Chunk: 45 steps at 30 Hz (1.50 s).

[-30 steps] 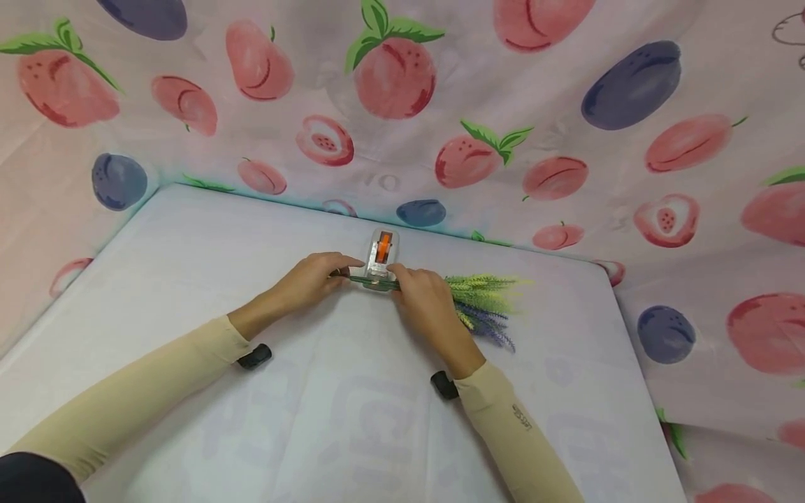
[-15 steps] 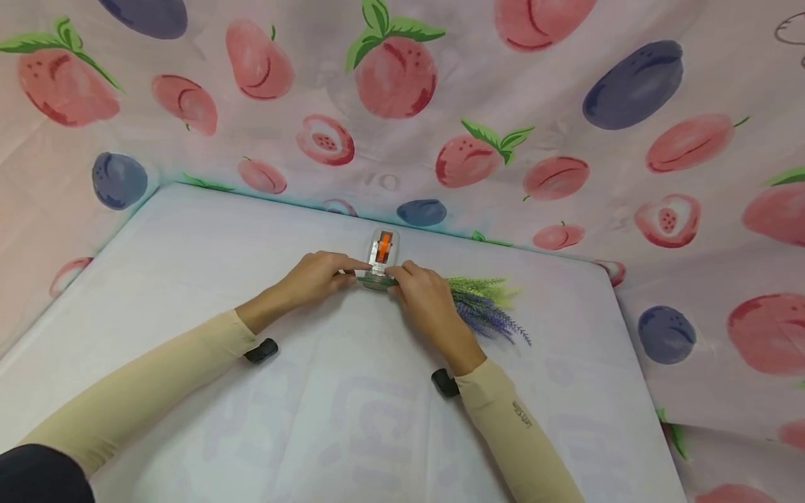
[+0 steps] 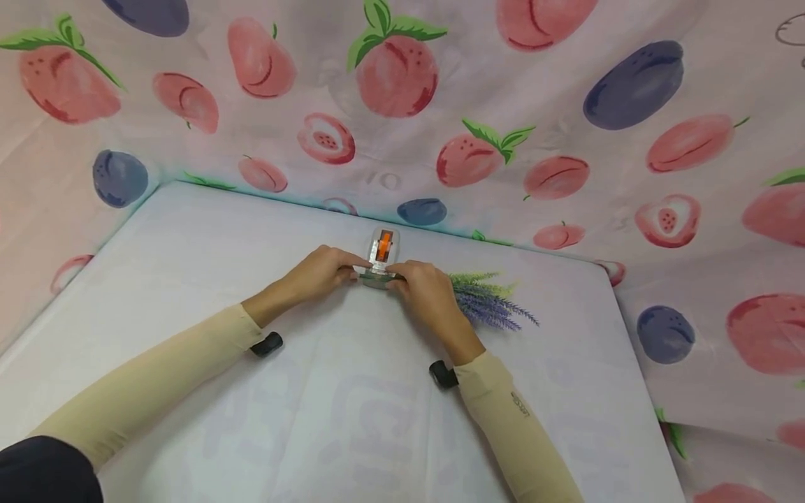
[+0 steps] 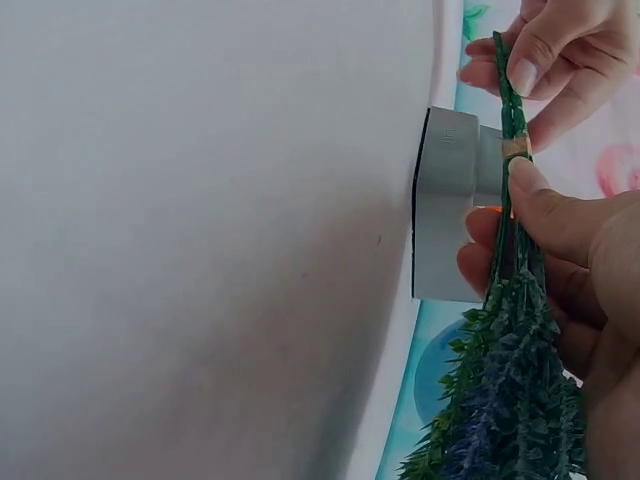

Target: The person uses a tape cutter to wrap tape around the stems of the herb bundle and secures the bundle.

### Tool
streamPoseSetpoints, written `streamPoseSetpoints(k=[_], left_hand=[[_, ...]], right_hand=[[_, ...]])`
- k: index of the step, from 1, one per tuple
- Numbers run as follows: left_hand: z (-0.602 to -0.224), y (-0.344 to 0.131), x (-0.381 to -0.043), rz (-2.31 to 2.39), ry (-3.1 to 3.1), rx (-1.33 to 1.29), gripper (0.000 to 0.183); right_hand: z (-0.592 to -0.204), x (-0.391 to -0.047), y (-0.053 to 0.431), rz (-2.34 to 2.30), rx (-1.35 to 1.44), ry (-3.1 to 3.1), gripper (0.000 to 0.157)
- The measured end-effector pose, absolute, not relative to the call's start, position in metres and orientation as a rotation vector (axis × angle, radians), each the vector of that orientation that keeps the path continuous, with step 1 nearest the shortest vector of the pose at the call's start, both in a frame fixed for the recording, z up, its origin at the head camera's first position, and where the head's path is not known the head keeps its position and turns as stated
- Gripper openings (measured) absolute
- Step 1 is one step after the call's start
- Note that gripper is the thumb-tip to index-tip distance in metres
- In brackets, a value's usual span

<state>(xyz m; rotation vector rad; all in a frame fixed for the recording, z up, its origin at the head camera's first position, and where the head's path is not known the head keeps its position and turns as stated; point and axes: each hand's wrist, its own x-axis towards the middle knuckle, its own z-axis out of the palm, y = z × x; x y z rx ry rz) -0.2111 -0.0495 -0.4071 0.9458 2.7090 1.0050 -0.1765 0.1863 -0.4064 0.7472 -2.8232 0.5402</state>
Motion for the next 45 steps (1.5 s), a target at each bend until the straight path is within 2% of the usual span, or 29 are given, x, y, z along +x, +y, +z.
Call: streamPoseSetpoints(k=[26, 45], left_hand=[[-0.406, -0.049, -0.220, 0.933, 2.769, 1.015, 0.029], [-0.402, -0.048, -0.223, 0.936, 2.749, 1.024, 0.032]], right_hand=[[-0.405, -0.184, 0.188, 0.803, 0.675, -2.865, 0.025], [-0.406, -0.185, 0.188, 0.831, 0.675, -2.827, 0.021]])
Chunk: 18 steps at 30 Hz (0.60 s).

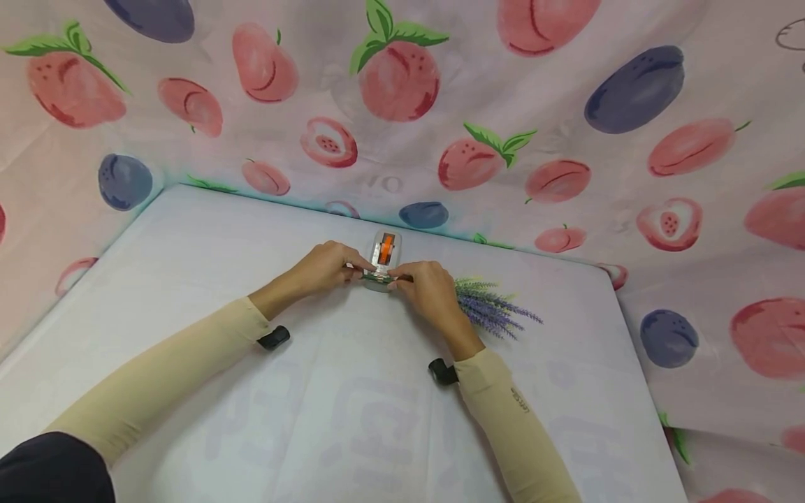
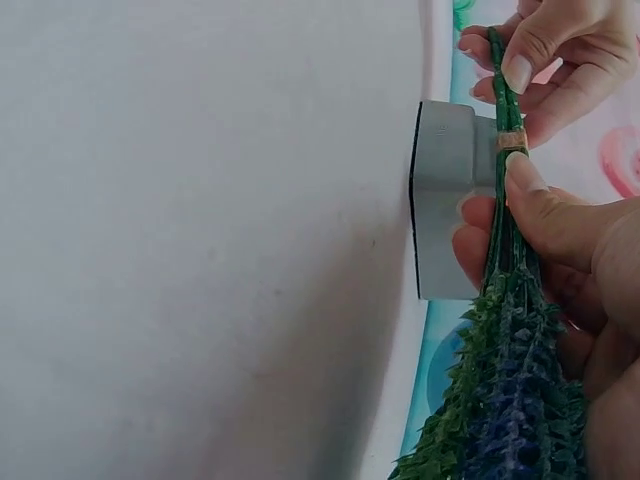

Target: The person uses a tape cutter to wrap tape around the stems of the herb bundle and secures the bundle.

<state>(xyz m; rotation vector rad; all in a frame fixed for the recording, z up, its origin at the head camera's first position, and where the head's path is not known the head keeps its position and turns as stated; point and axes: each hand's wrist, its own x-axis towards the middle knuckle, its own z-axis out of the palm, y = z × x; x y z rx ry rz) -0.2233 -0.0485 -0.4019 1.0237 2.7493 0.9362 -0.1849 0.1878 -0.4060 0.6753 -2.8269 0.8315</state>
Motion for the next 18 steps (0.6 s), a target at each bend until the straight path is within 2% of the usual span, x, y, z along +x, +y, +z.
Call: streamPoseSetpoints(k=[18], left_hand=[[-0.4011, -0.0507, -0.2250, 0.933, 2.717, 1.049, 0.030]], right_hand=[[-0.4087, -0.1875, 0.1881, 0.886, 0.633, -2.882, 0.026]])
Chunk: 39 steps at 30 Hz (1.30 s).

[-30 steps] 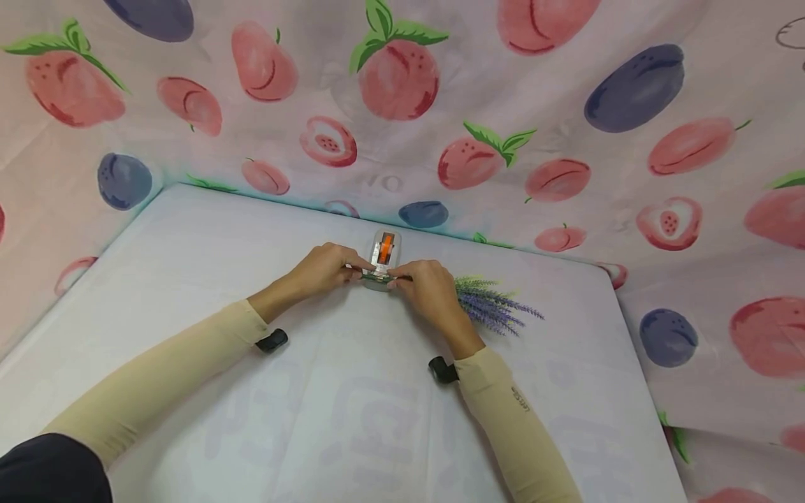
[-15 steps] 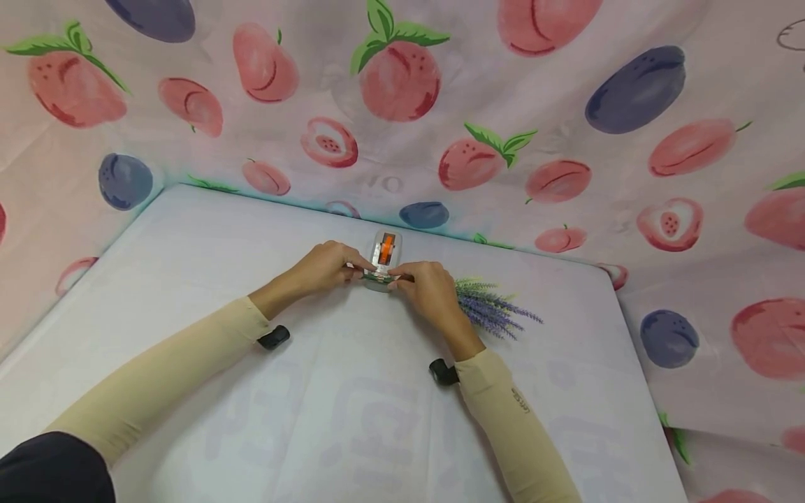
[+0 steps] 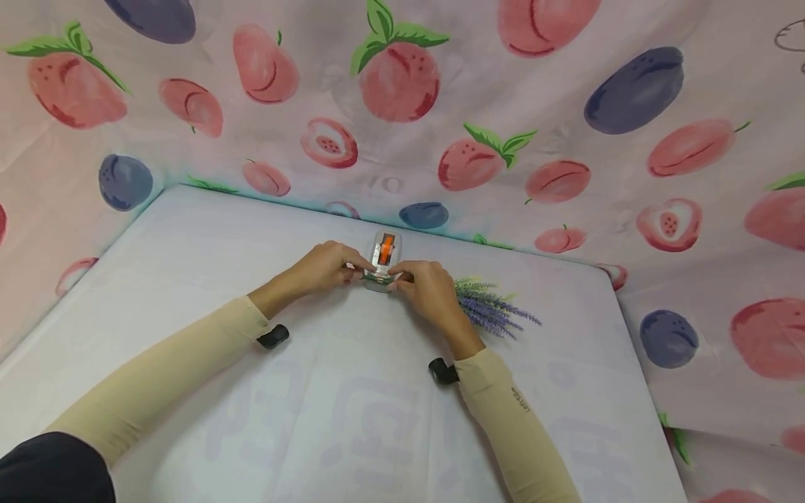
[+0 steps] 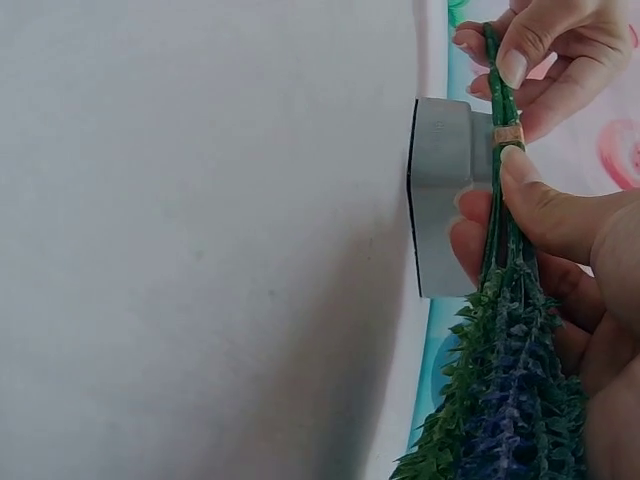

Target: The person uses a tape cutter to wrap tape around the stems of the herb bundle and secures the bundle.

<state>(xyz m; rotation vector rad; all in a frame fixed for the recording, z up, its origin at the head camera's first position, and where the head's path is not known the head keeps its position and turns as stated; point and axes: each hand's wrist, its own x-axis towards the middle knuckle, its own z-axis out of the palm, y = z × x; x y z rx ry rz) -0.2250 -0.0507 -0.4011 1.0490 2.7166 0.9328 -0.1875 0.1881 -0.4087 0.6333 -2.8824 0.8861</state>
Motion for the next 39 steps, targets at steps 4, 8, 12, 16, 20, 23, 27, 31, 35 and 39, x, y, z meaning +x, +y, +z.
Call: streamPoseSetpoints(k=[4, 8, 12, 16, 20, 23, 27, 31, 35, 39], left_hand=[[-0.401, -0.050, -0.226, 0.938, 2.710, 1.056, 0.030], [-0.406, -0.050, -0.225, 0.949, 2.701, 1.017, 0.034], [-0.409, -0.050, -0.223, 0.972, 2.688, 0.985, 0.035], [-0.409, -0.050, -0.222, 0.987, 2.681, 0.984, 0.037], [-0.410, -0.053, -0.221, 0.985, 2.658, 0.953, 0.044], [-0.411, -0.056, -0.220, 0.997, 2.635, 0.930, 0.046], [-0.413, -0.064, -0.218, 1.018, 2.638, 0.928, 0.046], [-0.411, -0.074, -0.215, 1.029, 2.649, 0.914, 0.046], [-0.410, -0.085, -0.211, 1.040, 2.634, 0.880, 0.044], [-0.409, -0.092, -0.206, 1.057, 2.612, 0.868, 0.044]], right_hand=[[-0.411, -0.188, 0.190, 0.926, 0.616, -2.883, 0.026], [-0.413, -0.190, 0.189, 0.928, 0.609, -2.877, 0.027], [-0.413, -0.190, 0.188, 0.920, 0.598, -2.889, 0.027], [-0.411, -0.188, 0.188, 0.895, 0.595, -2.911, 0.028], [-0.408, -0.185, 0.186, 0.882, 0.595, -2.980, 0.033], [-0.405, -0.184, 0.186, 0.853, 0.580, -3.048, 0.033], [-0.397, -0.183, 0.191, 0.745, 0.569, -3.138, 0.034], [-0.389, -0.184, 0.198, 0.692, 0.607, -3.217, 0.040], [-0.387, -0.183, 0.203, 0.702, 0.668, -3.253, 0.045], [-0.386, -0.179, 0.203, 0.705, 0.689, -3.266, 0.050]])
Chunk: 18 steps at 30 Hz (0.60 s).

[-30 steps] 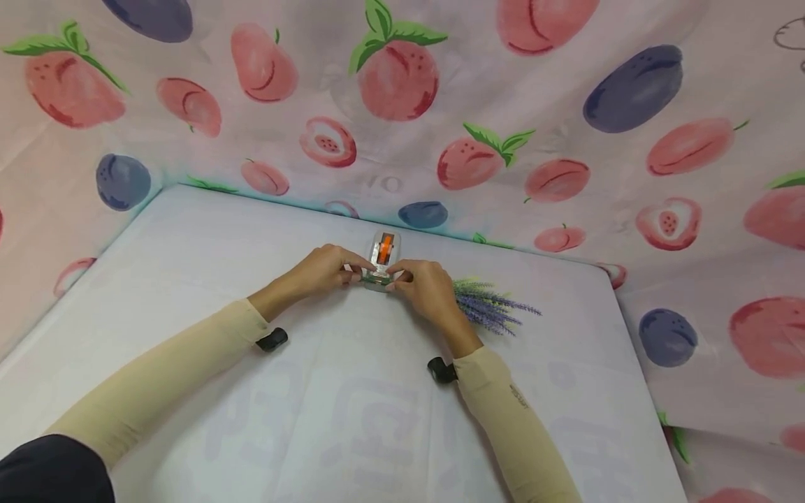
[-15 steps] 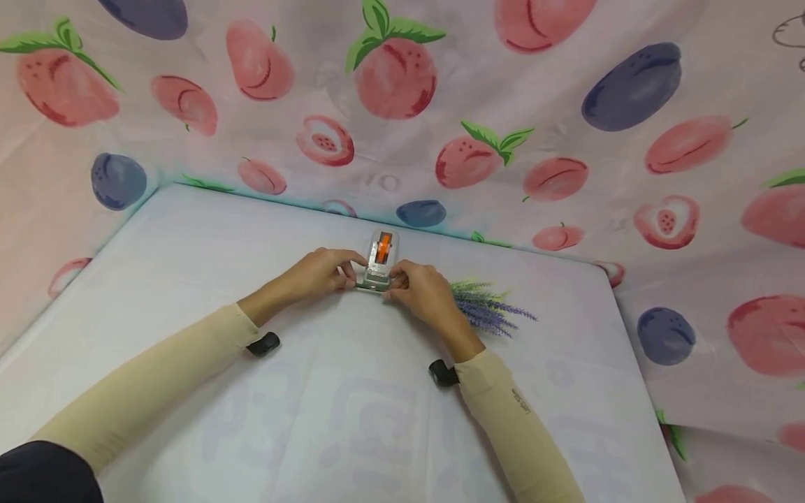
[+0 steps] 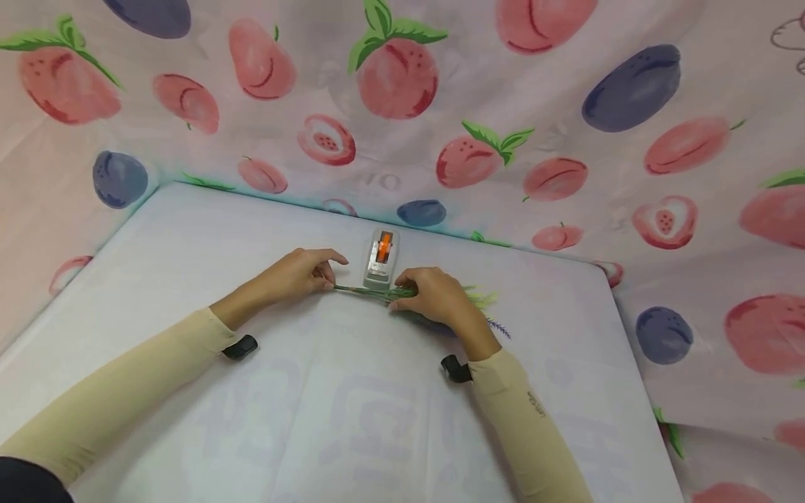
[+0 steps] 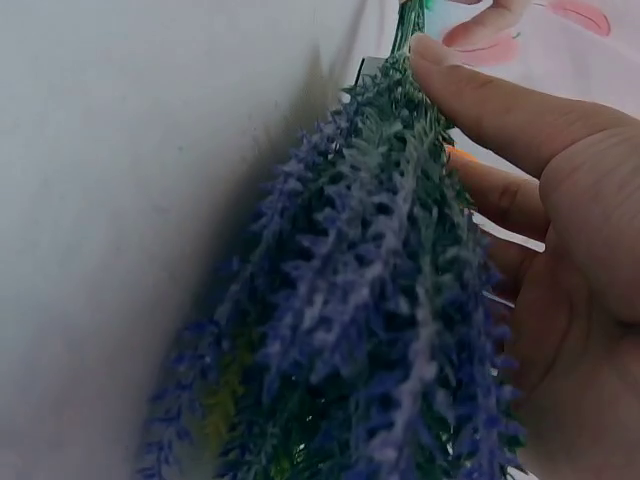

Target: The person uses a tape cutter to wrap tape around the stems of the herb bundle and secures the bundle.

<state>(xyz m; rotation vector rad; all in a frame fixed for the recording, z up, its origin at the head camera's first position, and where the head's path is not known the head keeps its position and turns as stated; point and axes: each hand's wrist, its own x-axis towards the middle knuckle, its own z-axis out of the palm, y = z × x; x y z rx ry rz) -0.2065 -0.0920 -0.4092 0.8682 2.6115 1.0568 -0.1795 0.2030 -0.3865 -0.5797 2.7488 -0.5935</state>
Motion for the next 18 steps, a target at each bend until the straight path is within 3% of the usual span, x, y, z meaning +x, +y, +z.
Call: streamPoseSetpoints(k=[18], left_hand=[[-0.413, -0.127, -0.195, 1.112, 2.564, 0.867, 0.035]], right_hand=[[-0.389, -0.178, 0.214, -0.742, -0.619, 2.651, 0.054]])
